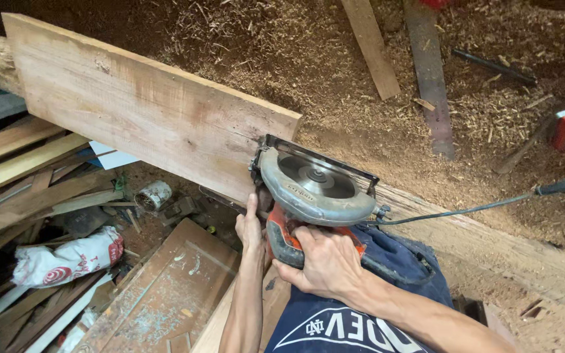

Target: The person uses a circular saw with a guide to cut a long plank of wood into smaller sections. After cutting, the person uses an electric sander to smooth the edges and surfaces of the cut wood pieces.

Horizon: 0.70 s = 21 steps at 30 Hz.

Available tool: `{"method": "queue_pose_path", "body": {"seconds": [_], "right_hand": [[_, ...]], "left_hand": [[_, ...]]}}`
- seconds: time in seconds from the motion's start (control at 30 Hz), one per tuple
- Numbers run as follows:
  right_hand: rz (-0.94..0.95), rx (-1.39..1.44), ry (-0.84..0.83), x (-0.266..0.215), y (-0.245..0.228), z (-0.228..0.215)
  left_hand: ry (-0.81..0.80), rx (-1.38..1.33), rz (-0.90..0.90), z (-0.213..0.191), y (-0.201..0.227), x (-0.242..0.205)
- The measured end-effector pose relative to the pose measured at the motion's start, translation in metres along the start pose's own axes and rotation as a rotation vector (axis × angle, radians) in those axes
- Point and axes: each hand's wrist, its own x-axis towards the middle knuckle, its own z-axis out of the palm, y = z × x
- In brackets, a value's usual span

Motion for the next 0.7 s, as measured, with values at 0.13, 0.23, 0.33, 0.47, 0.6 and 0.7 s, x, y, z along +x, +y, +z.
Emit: {"method": "queue_pose_path", "body": {"seconds": [0.13,0.23,0.33,0.47,0.6,0.7], "right_hand": [[-0.022,-0.044,0.049,0.000,-0.004,0.002],[-0.020,-0.111,0.052,0.000,-0.006,0.005],[0.027,-0.182,0.006,-0.001,-0.008,0.008],[0.095,-0.275,-0.039,-0.002,-0.008,0.010],[0.092,-0.278,0.005,-0.004,-0.004,0.012],[0.110,-0.288,0.027,-0.005,0.000,0.012]], "left_hand": [[-0.054,-0.259,-0.034,-0.003,-0.012,0.003],[-0.096,-0.397,-0.119,-0.012,-0.028,0.009],[-0.282,-0.603,-0.053,-0.018,-0.055,0.014],[-0.325,-0.777,-0.032,-0.012,-0.090,0.027],[-0.281,-0.757,0.010,0.003,-0.109,0.035],[-0.320,-0.842,0.080,0.009,-0.111,0.031]]}}
